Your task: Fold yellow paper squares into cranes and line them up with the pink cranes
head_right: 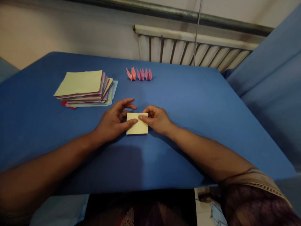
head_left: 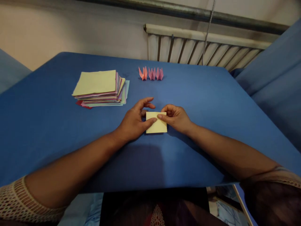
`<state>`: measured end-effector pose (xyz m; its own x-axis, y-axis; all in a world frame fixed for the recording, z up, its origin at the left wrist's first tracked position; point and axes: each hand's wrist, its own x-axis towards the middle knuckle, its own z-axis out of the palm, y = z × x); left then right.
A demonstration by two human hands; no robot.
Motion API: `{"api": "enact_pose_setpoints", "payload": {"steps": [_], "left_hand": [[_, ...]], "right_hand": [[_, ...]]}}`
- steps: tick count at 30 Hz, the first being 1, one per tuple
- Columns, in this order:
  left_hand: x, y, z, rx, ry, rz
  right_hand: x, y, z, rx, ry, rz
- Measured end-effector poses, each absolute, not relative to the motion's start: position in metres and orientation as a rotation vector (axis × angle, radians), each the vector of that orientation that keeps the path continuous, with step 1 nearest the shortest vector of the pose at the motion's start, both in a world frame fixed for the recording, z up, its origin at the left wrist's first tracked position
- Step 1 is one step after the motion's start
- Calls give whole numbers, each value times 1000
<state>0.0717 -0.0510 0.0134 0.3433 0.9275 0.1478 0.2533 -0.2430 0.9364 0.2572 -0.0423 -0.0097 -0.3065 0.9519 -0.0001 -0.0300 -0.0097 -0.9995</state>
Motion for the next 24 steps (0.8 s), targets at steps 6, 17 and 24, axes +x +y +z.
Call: {"api": "enact_pose_setpoints", "payload": {"steps": [6,17,24], "left_hand": [[73,-50,14,1460,1004,965],[66,-38,2,1556,1133,869],[66,-33,-2,2142,1194,748]], "right_hand": [[258,-44,-8,-1030,-1374,1451],[266,-37,-18,-1207,-1409,1234],[273,-35,-21,-1477,-1820,812]]}}
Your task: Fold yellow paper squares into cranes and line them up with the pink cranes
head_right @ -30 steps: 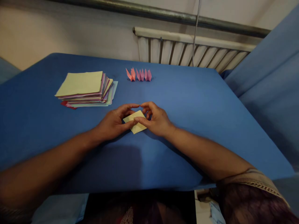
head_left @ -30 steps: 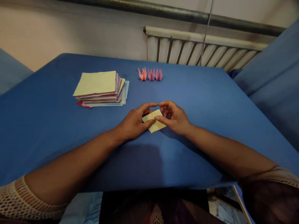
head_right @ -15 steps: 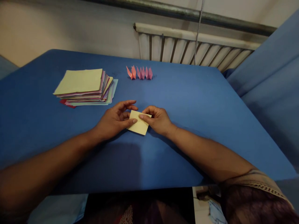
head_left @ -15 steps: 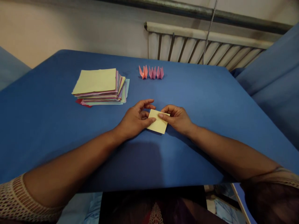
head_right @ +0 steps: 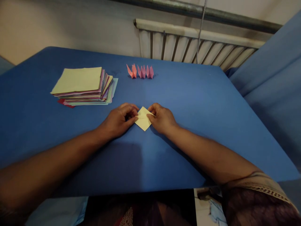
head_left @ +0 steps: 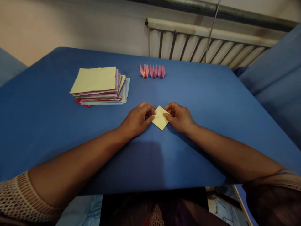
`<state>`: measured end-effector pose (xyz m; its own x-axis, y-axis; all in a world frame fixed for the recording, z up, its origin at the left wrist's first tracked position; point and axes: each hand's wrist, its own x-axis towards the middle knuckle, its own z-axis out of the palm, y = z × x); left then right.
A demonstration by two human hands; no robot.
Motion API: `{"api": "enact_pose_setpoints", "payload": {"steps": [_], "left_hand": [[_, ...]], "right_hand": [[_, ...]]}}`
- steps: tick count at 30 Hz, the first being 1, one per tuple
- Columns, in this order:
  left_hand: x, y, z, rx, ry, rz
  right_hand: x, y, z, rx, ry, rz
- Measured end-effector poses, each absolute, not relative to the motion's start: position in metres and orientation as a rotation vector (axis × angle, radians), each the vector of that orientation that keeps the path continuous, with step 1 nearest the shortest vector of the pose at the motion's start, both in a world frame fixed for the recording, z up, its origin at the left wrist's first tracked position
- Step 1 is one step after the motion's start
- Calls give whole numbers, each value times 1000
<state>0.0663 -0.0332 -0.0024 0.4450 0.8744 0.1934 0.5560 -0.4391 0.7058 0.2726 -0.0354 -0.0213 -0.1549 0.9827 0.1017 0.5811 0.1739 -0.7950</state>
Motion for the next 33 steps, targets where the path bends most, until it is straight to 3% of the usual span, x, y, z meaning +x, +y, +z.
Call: {"api": "enact_pose_setpoints", "payload": {"steps": [3,7,13,33], "left_hand": [[65,-29,-4,2308,1145,655],[59,-27,-2,2479,1130,536],[51,-31,7,2599,988,412],[53,-26,-1,2492,980,544]], "right_hand": [[276,-35,-16,-1537,-1971,586],[284,-37,-10,-1298,-2234,388],[296,-40,-1,-885,-2504,672],[297,-35,-5,-963,-2404,652]]}}
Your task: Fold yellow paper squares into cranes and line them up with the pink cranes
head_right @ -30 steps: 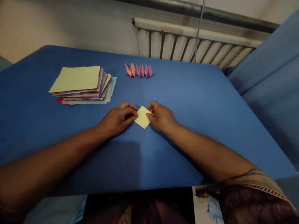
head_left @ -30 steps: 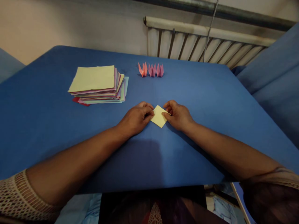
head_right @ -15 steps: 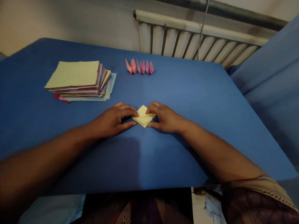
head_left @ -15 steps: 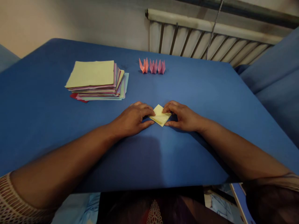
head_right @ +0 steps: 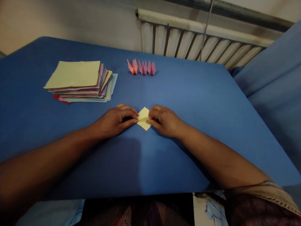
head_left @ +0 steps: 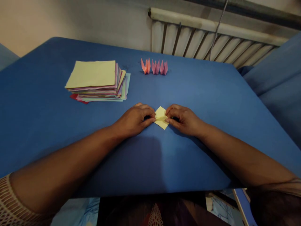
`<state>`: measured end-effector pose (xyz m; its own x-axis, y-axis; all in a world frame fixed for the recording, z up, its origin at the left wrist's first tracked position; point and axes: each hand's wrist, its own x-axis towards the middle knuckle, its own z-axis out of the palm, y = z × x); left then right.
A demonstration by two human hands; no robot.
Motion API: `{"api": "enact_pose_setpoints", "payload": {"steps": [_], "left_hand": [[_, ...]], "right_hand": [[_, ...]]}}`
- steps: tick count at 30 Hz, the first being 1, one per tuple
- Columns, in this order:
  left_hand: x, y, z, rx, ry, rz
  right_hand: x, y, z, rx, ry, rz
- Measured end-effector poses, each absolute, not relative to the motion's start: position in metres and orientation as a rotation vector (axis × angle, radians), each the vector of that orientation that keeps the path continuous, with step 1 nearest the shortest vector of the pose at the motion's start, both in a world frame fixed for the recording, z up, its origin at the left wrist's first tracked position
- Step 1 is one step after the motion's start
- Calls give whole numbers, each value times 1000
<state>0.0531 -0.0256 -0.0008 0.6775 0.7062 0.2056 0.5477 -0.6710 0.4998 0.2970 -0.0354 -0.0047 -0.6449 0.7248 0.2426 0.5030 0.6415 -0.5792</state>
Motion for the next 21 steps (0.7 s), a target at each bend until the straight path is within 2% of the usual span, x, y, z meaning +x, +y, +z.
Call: {"api": "enact_pose_setpoints", "payload": {"steps": [10,21], "left_hand": [[57,-26,2,2447,1121,476],[60,-27,3,2436,1217,503]], "right_hand": [[289,-41,-5,-1114,-2218,807],[283,-45,0,-1320,-2329,588]]}}
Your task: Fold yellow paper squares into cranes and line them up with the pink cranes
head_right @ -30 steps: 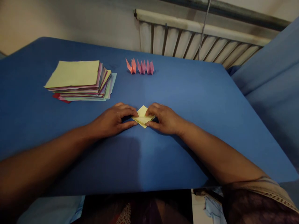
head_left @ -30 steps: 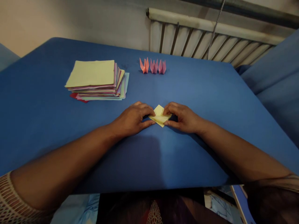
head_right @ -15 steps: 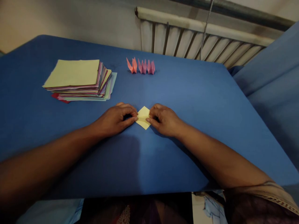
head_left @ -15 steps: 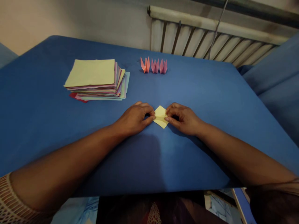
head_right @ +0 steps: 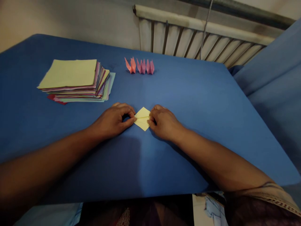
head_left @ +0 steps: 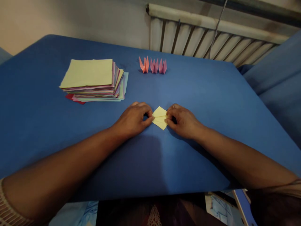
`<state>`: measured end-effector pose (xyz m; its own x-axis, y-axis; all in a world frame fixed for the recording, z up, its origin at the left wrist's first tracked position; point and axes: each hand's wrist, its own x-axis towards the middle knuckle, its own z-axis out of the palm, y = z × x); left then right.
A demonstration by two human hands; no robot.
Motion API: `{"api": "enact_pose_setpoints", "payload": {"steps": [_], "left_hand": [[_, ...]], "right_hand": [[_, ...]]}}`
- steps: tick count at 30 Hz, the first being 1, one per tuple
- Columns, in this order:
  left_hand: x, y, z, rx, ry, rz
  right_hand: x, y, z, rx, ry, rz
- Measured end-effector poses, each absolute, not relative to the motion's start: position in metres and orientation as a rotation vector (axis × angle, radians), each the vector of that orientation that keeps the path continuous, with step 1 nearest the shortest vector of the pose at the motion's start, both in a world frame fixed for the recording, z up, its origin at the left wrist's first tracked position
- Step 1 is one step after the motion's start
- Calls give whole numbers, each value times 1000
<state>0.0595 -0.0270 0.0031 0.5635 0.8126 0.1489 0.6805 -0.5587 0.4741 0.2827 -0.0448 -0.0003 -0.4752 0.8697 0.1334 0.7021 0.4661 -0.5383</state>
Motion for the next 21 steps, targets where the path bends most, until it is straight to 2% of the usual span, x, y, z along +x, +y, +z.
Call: {"api": "enact_pose_setpoints", "payload": {"steps": [10,21], "left_hand": [[57,-27,4,2450,1205,489],[48,-27,6,2436,1305,436]], "right_hand": [[287,-51,4,-1216,-2446,447],[282,-57,9,-1226,-2743,100]]}}
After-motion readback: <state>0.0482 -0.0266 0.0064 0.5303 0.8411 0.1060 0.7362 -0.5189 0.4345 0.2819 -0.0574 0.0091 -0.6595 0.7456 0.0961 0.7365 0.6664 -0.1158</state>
